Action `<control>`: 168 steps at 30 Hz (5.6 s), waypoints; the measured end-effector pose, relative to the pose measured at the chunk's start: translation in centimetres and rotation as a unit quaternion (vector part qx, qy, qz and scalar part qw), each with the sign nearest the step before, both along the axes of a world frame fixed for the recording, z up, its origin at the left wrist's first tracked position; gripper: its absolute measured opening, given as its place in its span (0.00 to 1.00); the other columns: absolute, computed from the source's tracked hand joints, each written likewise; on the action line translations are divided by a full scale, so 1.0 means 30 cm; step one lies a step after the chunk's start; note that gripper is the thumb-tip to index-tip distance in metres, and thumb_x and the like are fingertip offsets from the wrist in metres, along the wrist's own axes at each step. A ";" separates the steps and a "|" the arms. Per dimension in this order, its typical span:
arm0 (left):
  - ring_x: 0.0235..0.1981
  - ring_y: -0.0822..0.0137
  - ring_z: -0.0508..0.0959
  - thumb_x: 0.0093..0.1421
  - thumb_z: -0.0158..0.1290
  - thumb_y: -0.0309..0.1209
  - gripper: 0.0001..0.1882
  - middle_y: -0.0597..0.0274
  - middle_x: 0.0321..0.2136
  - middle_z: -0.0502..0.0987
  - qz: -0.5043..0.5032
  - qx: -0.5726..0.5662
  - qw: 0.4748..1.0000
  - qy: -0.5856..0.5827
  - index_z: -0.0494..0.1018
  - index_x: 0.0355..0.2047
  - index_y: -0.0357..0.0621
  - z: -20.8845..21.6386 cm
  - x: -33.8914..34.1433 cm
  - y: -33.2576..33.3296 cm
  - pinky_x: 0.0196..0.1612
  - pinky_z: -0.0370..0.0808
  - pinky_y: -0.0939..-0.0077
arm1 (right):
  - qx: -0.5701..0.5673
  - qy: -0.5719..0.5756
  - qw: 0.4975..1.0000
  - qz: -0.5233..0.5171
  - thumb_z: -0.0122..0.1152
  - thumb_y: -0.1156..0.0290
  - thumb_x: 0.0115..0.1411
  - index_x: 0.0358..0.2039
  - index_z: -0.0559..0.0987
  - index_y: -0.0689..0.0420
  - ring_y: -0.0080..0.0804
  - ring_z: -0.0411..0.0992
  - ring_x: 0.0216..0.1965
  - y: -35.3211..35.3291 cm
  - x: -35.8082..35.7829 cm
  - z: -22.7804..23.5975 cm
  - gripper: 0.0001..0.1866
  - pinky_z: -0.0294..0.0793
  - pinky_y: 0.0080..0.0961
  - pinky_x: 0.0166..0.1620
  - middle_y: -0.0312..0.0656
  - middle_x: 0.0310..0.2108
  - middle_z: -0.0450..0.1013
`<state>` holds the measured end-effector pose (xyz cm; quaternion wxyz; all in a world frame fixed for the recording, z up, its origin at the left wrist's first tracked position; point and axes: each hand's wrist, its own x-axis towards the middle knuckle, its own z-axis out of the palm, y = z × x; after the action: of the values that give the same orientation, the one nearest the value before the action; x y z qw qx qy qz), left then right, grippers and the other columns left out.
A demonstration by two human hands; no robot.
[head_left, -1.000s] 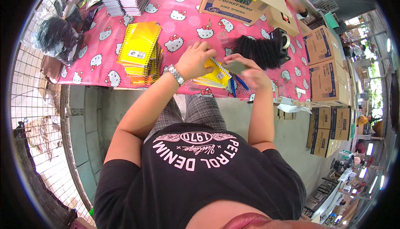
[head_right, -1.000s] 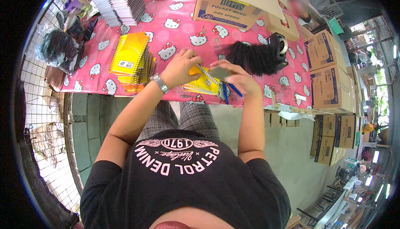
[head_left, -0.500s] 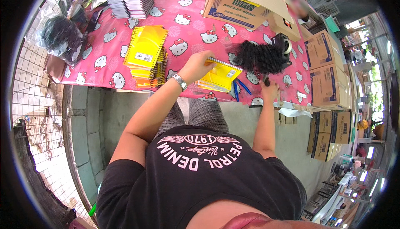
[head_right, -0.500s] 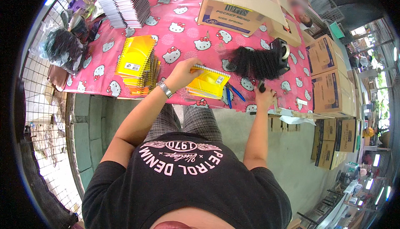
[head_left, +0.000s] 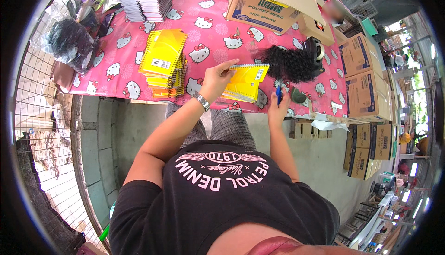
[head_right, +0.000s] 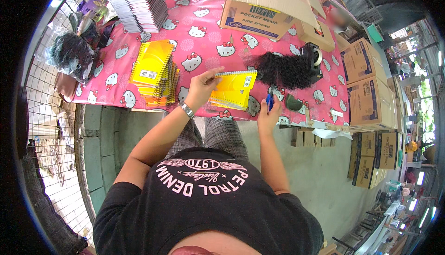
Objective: The person assembles notebooks by hand, placing paper into covers and threading metal coils through the binding holes before placing the finished notebooks into a stack.
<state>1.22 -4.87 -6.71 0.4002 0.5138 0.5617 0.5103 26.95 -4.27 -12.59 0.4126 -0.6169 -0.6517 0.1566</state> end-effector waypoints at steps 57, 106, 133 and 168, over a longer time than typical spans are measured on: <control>0.38 0.63 0.76 0.51 0.54 0.32 0.12 0.65 0.34 0.73 -0.202 0.221 0.777 0.553 0.73 0.37 0.46 -0.034 0.084 -0.021 0.40 0.74 0.66 | -0.013 -0.283 0.956 0.076 0.54 0.49 0.60 0.54 0.74 0.50 0.48 0.66 0.56 0.586 -0.234 0.063 0.26 0.67 0.48 0.54 0.45 0.54 0.69; 0.37 0.65 0.78 0.49 0.57 0.31 0.12 0.66 0.33 0.75 -0.193 0.211 0.801 0.526 0.75 0.36 0.47 -0.038 0.096 -0.015 0.37 0.78 0.70 | -0.436 0.397 0.806 0.049 0.52 0.69 0.66 0.45 0.72 0.59 0.30 0.72 0.24 0.661 0.009 0.059 0.10 0.72 0.19 0.24 0.41 0.29 0.74; 0.40 0.61 0.79 0.58 0.50 0.32 0.13 0.59 0.35 0.79 -0.276 0.103 0.789 0.539 0.75 0.44 0.49 0.158 0.052 0.048 0.40 0.76 0.61 | -0.093 0.085 0.964 0.236 0.58 0.75 0.62 0.46 0.80 0.57 0.27 0.72 0.37 0.030 -0.020 0.250 0.12 0.70 0.23 0.44 0.41 0.36 0.74; 0.41 0.60 0.75 0.57 0.54 0.34 0.14 0.61 0.33 0.77 -0.183 0.263 0.822 0.471 0.69 0.42 0.47 0.075 0.168 0.048 0.51 0.65 0.60 | -0.109 0.008 0.971 0.212 0.58 0.71 0.63 0.50 0.73 0.59 0.24 0.74 0.28 0.004 -0.053 0.346 0.15 0.73 0.24 0.32 0.42 0.30 0.76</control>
<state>6.25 -3.42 -4.46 0.0224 0.8707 0.4220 0.2515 25.34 -4.16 -2.22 0.3054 -0.5045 -0.7432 0.3162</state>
